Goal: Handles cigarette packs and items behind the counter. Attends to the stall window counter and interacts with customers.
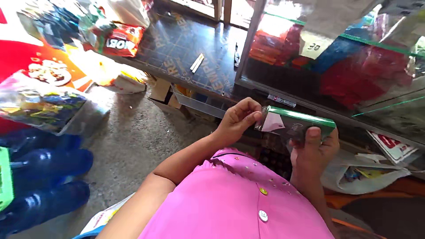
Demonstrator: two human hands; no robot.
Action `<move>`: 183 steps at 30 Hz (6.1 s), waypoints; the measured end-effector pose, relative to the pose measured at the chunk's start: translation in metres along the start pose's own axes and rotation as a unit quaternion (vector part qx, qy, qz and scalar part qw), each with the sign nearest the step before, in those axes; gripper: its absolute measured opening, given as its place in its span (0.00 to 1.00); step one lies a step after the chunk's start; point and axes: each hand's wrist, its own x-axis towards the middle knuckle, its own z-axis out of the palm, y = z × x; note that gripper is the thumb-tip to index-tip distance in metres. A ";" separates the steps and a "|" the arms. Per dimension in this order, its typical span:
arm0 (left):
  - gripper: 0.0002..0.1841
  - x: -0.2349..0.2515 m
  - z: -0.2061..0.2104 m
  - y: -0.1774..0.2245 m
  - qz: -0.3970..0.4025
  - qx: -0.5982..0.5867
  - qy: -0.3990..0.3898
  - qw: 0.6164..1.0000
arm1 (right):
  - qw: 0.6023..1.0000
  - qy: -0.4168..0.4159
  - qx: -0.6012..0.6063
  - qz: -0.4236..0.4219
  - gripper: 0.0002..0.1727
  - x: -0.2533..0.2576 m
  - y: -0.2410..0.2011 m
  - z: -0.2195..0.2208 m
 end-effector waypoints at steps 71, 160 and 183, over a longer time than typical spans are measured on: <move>0.31 0.055 -0.145 0.022 0.140 0.512 -0.121 0.839 | 0.970 0.152 -0.037 0.184 0.23 -0.022 0.026 0.052; 0.29 -0.005 0.218 -0.117 -0.502 -0.079 -0.519 0.687 | 0.736 0.605 0.270 0.141 0.13 -0.150 -0.051 -0.172; 0.33 -0.144 0.615 -0.151 -0.168 0.168 -0.784 0.573 | 0.648 0.657 -0.374 -0.091 0.36 -0.350 -0.155 -0.461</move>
